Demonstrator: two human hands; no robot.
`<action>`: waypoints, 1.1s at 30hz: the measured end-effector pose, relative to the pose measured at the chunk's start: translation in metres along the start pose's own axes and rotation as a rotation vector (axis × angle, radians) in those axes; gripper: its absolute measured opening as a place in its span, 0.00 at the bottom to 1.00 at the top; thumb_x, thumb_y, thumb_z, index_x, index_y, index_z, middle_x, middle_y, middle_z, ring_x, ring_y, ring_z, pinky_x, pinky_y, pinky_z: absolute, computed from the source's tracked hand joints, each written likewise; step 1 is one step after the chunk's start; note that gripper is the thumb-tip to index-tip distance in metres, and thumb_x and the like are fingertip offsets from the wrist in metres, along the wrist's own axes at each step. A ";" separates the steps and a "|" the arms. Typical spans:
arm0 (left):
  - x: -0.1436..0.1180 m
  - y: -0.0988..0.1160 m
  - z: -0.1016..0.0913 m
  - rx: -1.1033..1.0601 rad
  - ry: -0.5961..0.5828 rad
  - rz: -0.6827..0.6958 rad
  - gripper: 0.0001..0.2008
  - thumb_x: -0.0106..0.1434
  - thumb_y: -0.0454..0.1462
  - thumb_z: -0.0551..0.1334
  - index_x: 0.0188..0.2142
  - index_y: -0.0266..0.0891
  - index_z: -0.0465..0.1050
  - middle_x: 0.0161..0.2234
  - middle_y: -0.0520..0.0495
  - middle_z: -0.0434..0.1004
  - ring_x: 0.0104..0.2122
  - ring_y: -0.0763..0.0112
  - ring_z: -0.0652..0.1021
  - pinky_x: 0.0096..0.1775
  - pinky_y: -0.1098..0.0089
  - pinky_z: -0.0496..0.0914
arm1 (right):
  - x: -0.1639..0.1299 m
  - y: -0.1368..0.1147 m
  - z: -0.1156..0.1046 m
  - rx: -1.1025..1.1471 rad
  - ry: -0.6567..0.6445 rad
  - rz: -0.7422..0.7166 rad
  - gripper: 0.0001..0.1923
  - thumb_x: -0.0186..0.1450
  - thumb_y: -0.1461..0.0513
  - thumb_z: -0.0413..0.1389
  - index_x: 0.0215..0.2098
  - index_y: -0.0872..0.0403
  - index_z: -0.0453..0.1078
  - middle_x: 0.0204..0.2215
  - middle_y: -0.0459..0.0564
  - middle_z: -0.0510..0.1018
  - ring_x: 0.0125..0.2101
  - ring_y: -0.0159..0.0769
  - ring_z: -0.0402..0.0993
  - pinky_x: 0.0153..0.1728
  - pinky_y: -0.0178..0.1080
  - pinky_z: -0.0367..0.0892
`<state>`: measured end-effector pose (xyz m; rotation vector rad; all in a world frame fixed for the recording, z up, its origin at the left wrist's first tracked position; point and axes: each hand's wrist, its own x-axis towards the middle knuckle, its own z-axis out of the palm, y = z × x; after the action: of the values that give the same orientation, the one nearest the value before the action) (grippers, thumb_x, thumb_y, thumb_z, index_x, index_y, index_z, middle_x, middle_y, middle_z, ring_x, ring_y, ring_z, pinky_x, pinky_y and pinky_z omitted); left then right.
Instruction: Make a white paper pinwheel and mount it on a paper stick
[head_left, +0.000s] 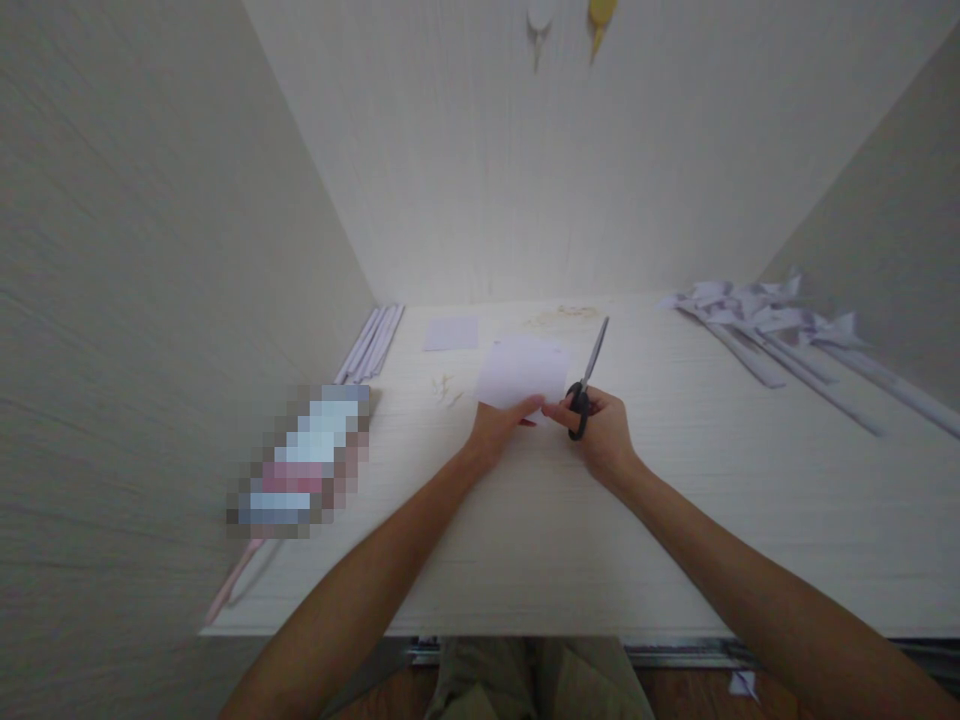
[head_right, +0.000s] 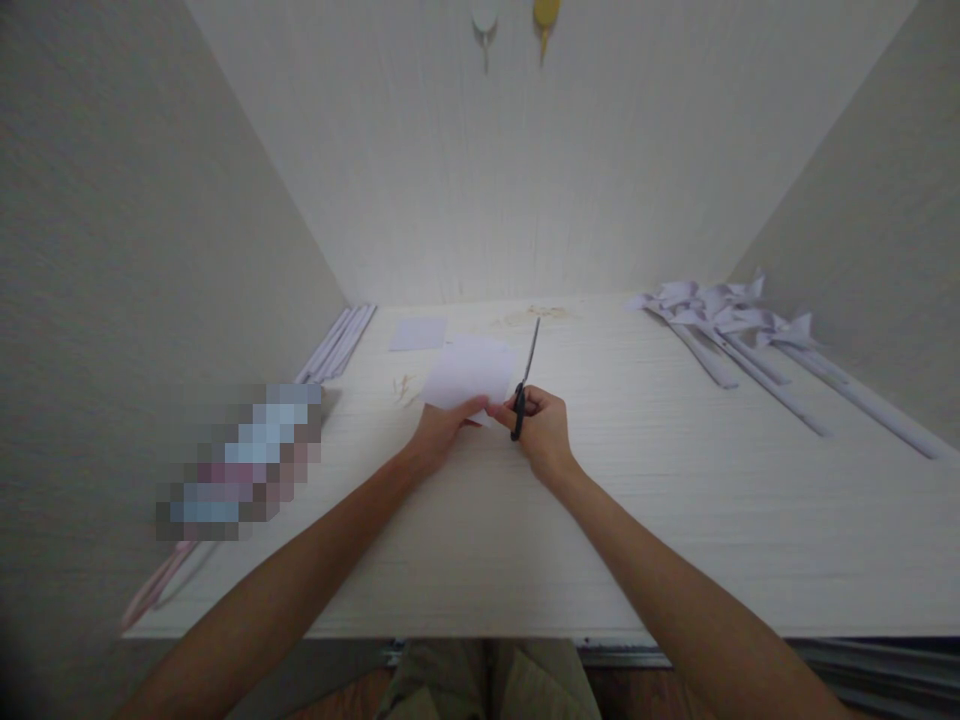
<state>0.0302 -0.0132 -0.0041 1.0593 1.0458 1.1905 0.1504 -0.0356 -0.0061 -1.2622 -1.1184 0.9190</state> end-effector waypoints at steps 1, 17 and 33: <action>0.000 0.000 0.000 -0.014 0.000 0.001 0.15 0.42 0.37 0.65 0.32 0.37 0.72 0.31 0.46 0.75 0.28 0.69 0.74 0.26 0.71 0.69 | 0.000 0.000 0.000 0.002 -0.009 0.000 0.17 0.42 0.54 0.62 0.17 0.55 0.61 0.14 0.40 0.63 0.16 0.24 0.54 0.16 0.31 0.50; 0.017 0.003 -0.011 -0.212 0.234 0.113 0.12 0.47 0.39 0.60 0.31 0.34 0.68 0.26 0.48 0.74 0.26 0.72 0.75 0.25 0.74 0.67 | 0.001 -0.018 -0.015 -0.243 -0.574 0.162 0.22 0.52 0.47 0.52 0.14 0.56 0.61 0.10 0.42 0.64 0.11 0.23 0.50 0.14 0.32 0.45; 0.020 -0.001 -0.015 -0.317 0.264 0.119 0.11 0.48 0.37 0.61 0.32 0.34 0.67 0.24 0.49 0.74 0.24 0.75 0.75 0.24 0.77 0.67 | -0.003 -0.022 -0.019 -0.438 -0.649 0.181 0.22 0.51 0.49 0.53 0.09 0.55 0.58 0.07 0.42 0.62 0.12 0.25 0.54 0.17 0.33 0.49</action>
<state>0.0177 0.0081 -0.0089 0.7374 0.9611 1.5666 0.1665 -0.0453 0.0164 -1.4765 -1.8087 1.3208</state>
